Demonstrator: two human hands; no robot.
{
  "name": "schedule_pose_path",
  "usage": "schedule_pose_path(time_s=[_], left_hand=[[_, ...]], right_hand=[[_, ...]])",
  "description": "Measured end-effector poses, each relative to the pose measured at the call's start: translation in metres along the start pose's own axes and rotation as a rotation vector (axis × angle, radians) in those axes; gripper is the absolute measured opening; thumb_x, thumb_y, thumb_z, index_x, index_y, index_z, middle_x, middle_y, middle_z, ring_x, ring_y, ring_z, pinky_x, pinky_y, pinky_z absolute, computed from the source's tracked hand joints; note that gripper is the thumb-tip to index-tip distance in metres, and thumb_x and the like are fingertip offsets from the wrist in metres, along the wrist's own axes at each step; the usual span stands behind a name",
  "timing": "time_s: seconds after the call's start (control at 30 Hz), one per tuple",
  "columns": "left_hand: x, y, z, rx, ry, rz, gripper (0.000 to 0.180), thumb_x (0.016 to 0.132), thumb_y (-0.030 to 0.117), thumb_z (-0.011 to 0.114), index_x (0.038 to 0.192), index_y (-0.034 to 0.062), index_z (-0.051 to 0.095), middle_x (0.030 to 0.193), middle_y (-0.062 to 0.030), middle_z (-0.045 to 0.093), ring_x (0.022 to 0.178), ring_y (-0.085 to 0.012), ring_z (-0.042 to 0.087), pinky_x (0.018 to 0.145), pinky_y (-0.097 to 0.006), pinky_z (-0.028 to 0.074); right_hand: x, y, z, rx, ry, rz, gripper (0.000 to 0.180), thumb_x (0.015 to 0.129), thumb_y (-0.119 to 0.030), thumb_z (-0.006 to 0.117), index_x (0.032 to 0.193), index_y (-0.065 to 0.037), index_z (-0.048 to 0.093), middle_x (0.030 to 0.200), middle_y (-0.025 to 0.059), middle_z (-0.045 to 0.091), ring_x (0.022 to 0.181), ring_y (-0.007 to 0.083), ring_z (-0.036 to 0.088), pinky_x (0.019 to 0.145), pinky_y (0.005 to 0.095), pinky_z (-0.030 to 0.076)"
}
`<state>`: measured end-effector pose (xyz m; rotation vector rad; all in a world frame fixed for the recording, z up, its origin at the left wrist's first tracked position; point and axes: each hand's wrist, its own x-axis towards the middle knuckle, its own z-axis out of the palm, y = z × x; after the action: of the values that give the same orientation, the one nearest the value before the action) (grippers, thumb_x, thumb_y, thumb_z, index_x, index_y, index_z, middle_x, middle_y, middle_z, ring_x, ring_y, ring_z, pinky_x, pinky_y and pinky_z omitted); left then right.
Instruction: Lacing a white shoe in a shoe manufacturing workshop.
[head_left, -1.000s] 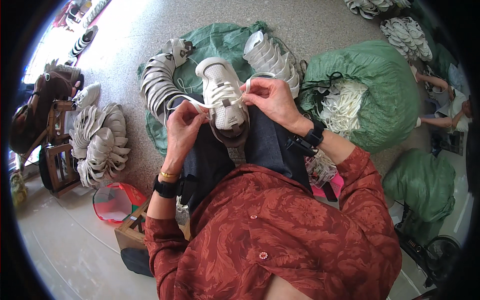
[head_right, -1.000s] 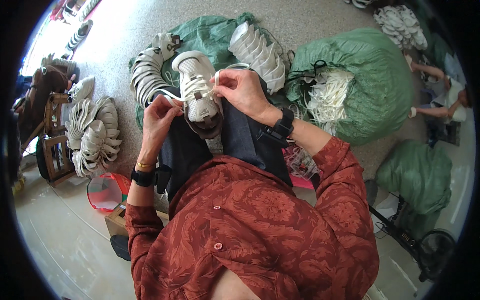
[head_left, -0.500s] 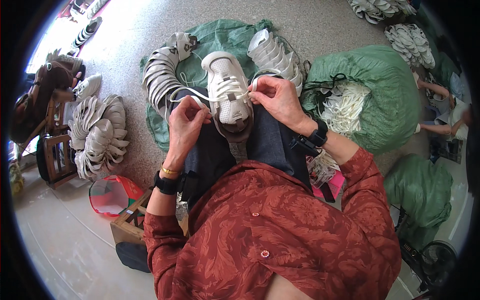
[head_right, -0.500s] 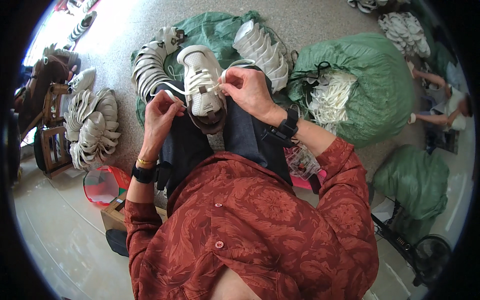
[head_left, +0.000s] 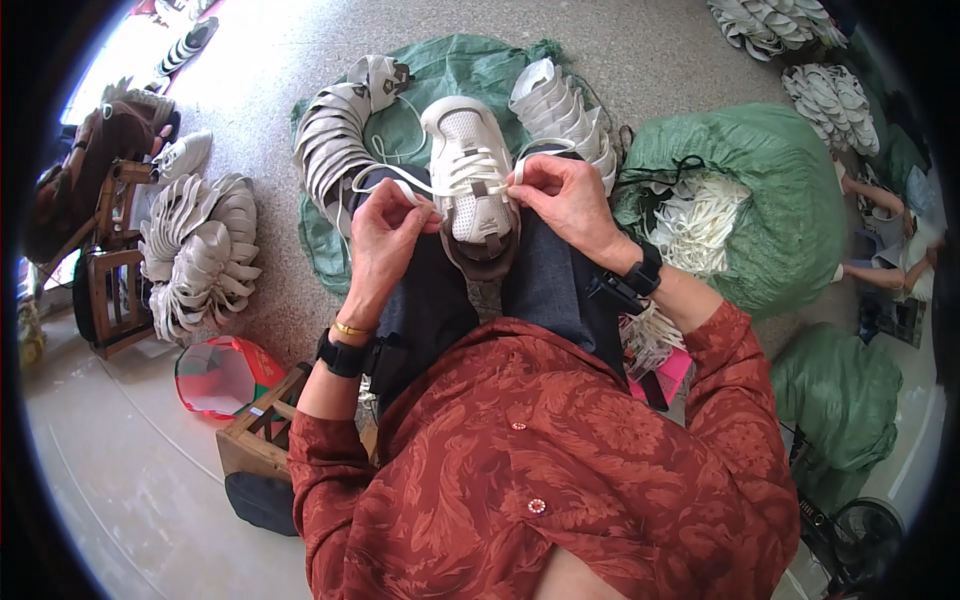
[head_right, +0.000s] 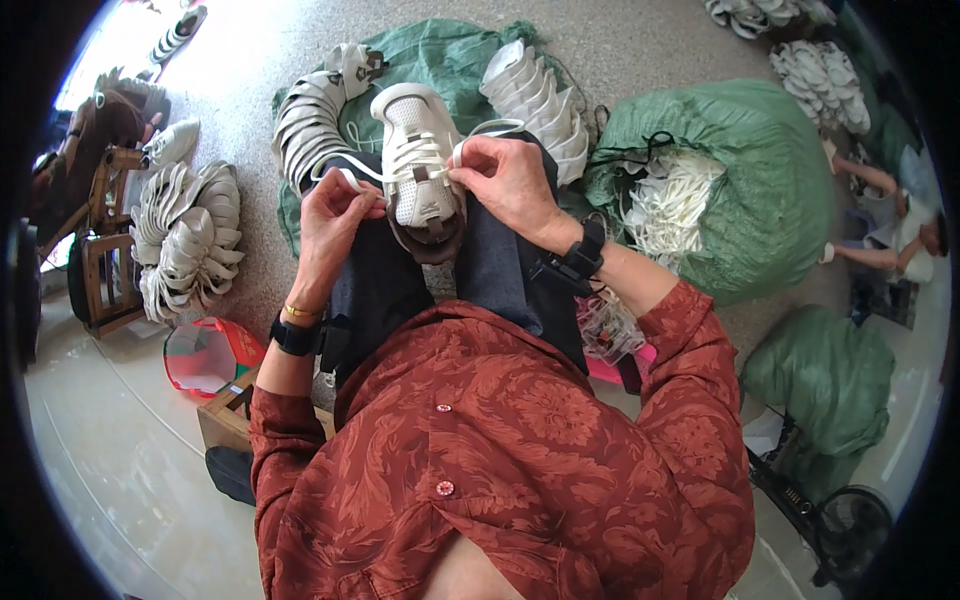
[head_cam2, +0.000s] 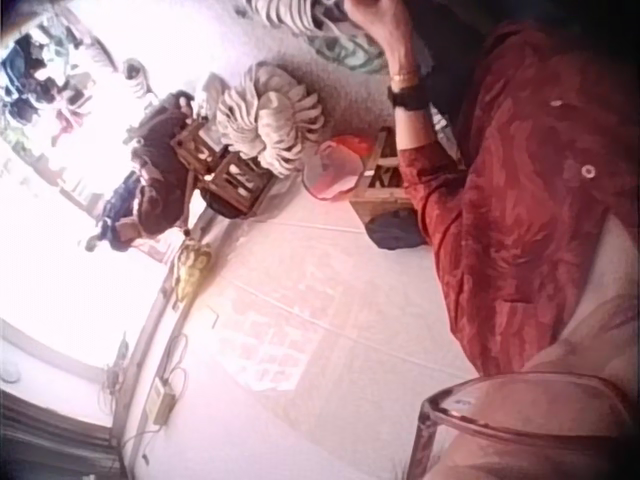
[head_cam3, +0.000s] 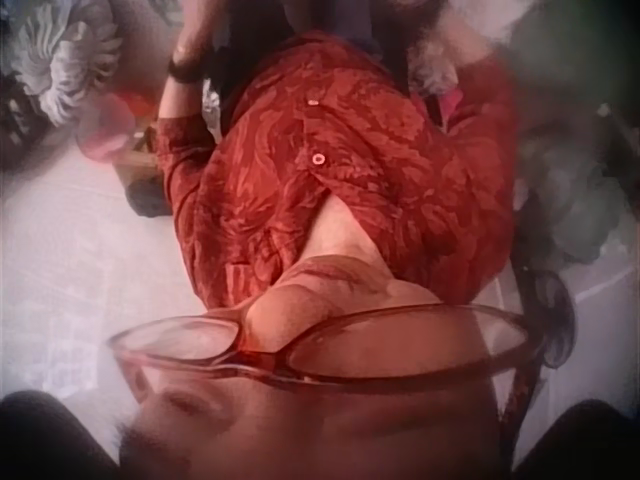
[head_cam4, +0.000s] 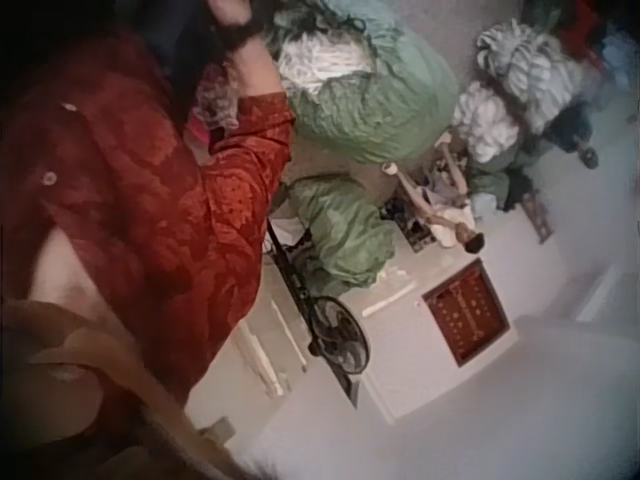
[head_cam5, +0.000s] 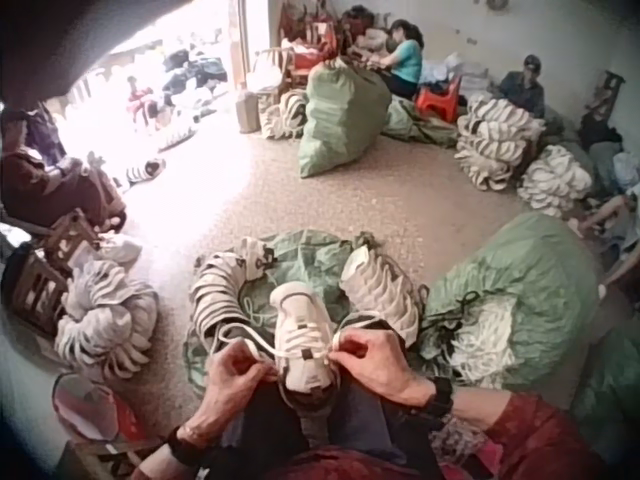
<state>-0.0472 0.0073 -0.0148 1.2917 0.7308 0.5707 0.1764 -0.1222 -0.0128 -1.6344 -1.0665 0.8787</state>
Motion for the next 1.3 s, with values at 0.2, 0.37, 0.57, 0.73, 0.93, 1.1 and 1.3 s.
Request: schedule_pose_path(time_s=[0.2,0.37,0.57,0.73,0.93,1.1,1.3], left_hand=[[0.002,-0.002,0.005,-0.018,0.054,0.024,0.013,0.093,-0.003,0.064,0.087,-0.0003,0.053,0.088,-0.0102,0.069,0.079,-0.0155,0.071,0.073,-0.027,0.061],[0.007,-0.005,0.009,0.045,0.091,0.074,0.010,0.093,-0.003,0.063,0.089,-0.0019,0.055,0.086,-0.0108,0.071,0.078,-0.0159,0.072,0.072,-0.027,0.060],[0.005,-0.005,0.010,0.482,0.106,0.079,0.014,0.090,-0.001,0.067,0.085,0.0008,0.055,0.085,-0.0069,0.070,0.076,-0.0116,0.069,0.070,-0.024,0.056],[0.006,-0.005,0.013,0.442,0.171,0.087,0.020,0.080,0.009,0.073,0.077,-0.0018,0.056,0.069,-0.0127,0.066,0.064,-0.0189,0.066,0.061,-0.032,0.050],[0.005,0.002,0.020,0.576,0.179,0.093,0.018,0.081,0.008,0.070,0.079,-0.0023,0.055,0.068,-0.0154,0.064,0.063,-0.0247,0.065,0.062,-0.036,0.050],[0.008,0.001,0.016,0.615,0.155,0.076,0.021,0.086,0.010,0.074,0.081,0.0006,0.056,0.072,-0.0064,0.067,0.065,-0.0101,0.065,0.061,-0.025,0.050],[-0.003,0.016,0.028,0.730,0.289,0.154,0.037,0.079,0.013,0.081,0.076,0.0026,0.046,0.064,-0.0026,0.051,0.058,-0.0113,0.048,0.056,-0.029,0.042]], right_hand=[[0.002,-0.001,0.000,0.089,0.067,-0.004,0.014,0.085,-0.005,0.077,0.092,0.001,0.065,0.078,0.0038,0.070,0.070,0.0080,0.068,0.066,0.0226,0.057],[0.000,-0.001,-0.001,0.085,0.064,0.016,0.018,0.085,-0.004,0.077,0.088,0.000,0.060,0.078,0.0023,0.068,0.072,0.0069,0.066,0.065,0.0227,0.057],[-0.002,-0.008,-0.002,0.153,0.023,0.031,0.008,0.089,-0.002,0.073,0.091,0.002,0.065,0.082,0.0027,0.070,0.074,0.0067,0.067,0.068,0.0221,0.057],[-0.002,-0.006,-0.002,0.105,0.020,0.018,0.006,0.090,-0.002,0.072,0.091,0.003,0.068,0.082,0.0031,0.071,0.075,0.0067,0.067,0.069,0.0219,0.057],[0.000,-0.001,0.001,0.149,0.005,0.064,0.007,0.091,-0.003,0.072,0.095,0.001,0.067,0.086,0.0025,0.070,0.077,0.0078,0.067,0.070,0.0222,0.057],[-0.001,-0.006,-0.002,-0.048,0.075,0.022,0.011,0.088,-0.004,0.075,0.094,0.001,0.067,0.084,0.0042,0.070,0.074,0.0081,0.067,0.065,0.0226,0.056],[-0.007,-0.015,-0.002,-0.265,0.120,-0.242,0.018,0.083,-0.009,0.079,0.092,0.003,0.067,0.079,0.0084,0.067,0.067,0.0145,0.067,0.061,0.0272,0.055]])
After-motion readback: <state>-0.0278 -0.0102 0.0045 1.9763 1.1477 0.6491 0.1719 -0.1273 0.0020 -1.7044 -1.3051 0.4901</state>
